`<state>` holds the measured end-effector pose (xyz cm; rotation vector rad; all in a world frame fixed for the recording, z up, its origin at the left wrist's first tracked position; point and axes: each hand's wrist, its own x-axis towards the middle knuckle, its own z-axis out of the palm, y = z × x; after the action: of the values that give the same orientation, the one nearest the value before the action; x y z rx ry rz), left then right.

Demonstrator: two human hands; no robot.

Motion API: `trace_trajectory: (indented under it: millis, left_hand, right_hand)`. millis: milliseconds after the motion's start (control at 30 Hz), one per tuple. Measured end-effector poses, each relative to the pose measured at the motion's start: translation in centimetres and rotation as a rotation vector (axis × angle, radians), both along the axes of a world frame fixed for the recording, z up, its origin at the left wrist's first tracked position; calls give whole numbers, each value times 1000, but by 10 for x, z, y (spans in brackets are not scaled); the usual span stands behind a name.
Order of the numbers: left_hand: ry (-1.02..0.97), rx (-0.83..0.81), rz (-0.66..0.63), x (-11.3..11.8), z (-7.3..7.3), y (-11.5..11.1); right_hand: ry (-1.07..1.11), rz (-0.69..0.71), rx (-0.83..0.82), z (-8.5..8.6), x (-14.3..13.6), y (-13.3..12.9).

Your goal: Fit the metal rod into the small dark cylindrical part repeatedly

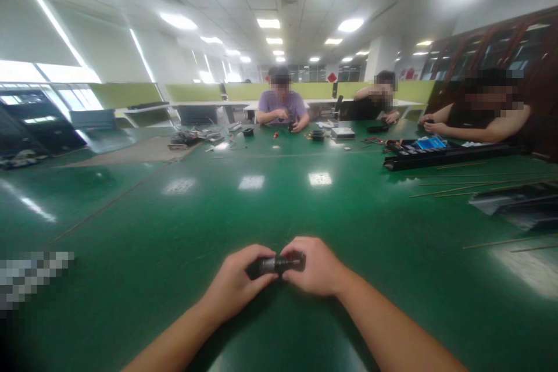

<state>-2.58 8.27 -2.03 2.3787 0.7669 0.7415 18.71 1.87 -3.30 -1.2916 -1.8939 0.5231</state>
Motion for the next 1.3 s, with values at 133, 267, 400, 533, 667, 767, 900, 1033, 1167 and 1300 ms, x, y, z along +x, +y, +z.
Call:
trace_trajectory:
  millis: [133, 267, 400, 533, 667, 767, 900, 1033, 1167, 1300]
  left_hand:
    - [-3, 2, 5, 0, -2, 1]
    - [-8, 0, 14, 0, -2, 1]
    - [0, 4, 6, 0, -1, 1]
    - [-1, 8, 4, 1, -1, 0]
    - [-3, 9, 10, 0, 0, 0]
    - [-7, 10, 5, 0, 0, 0]
    - [-16, 35, 2, 0, -1, 0]
    - [-24, 51, -3, 0, -2, 0]
    - [-37, 56, -5, 0, -2, 0]
    - [-31, 60, -5, 0, 0, -1]
  right_hand:
    - [-1, 2, 20, -1, -1, 0]
    - [7, 4, 29, -1, -1, 0]
    - [9, 8, 39, -1, -3, 0]
    - [9, 9, 42, 0, -4, 0]
    - [13, -5, 26, 0, -5, 1]
    - [4, -19, 17, 0, -5, 1]
    - [5, -15, 3, 0, -4, 1]
    - [20, -16, -2, 0, -4, 0]
    - [24, -13, -2, 0, -4, 0]
    - [25, -12, -1, 1, -4, 0]
